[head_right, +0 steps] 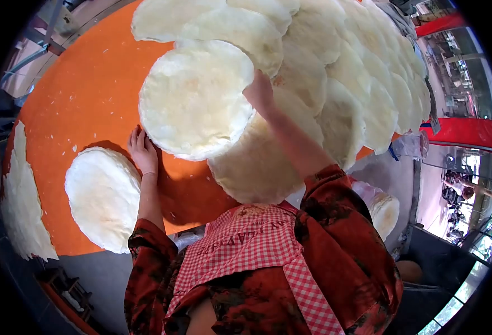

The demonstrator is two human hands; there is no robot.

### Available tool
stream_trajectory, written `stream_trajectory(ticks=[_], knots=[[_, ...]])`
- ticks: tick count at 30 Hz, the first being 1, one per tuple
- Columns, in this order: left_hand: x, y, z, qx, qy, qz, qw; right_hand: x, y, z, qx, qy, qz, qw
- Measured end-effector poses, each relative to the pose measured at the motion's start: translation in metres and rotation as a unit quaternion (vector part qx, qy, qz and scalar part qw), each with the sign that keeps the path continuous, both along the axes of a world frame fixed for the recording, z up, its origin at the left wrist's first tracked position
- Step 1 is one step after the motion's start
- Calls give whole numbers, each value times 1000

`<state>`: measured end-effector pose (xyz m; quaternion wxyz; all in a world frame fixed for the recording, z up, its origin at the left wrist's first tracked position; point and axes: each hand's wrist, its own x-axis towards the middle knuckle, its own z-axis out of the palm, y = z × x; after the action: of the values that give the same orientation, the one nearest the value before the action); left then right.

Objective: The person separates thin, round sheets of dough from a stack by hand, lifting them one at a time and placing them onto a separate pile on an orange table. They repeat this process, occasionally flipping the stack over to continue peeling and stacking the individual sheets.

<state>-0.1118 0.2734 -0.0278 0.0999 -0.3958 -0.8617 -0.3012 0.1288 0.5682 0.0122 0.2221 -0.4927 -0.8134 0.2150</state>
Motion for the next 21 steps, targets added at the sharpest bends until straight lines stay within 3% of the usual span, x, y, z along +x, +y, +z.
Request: stream_trajectory(ticks=[2,5,8,11,13,14,16,18,20,21], knots=[[-1,1,-3,10,2,2,1000,4,5,-8,43,-6,-5,999],[1,1,0,17,12,1,1000,11,22,-10,-67,-111,-5,992],[1,1,-1,10,16,1,1000,10,36,2,-213,27,-1,977],[-2,0,-8,13,23,1,1000,-9,44,24,-433,134,-14,891],[-5,-1,-12,21,27,-7,999,-29,24,63,-477,107,7,872],[-6,-2,-12,10,22,-7,1000,-33,29,60,-419,43,89,903],[-11,-5,-10,-6,-6,-28,1000,-30,8,94,-434,134,150,878],[-3,-15,9,35,-171,-14,985,-19,-2,134,-512,259,115,811],[27,-34,21,157,-270,37,949,32,-18,170,-478,223,112,842],[43,-50,14,149,-286,60,945,63,-20,177,-467,220,108,849]])
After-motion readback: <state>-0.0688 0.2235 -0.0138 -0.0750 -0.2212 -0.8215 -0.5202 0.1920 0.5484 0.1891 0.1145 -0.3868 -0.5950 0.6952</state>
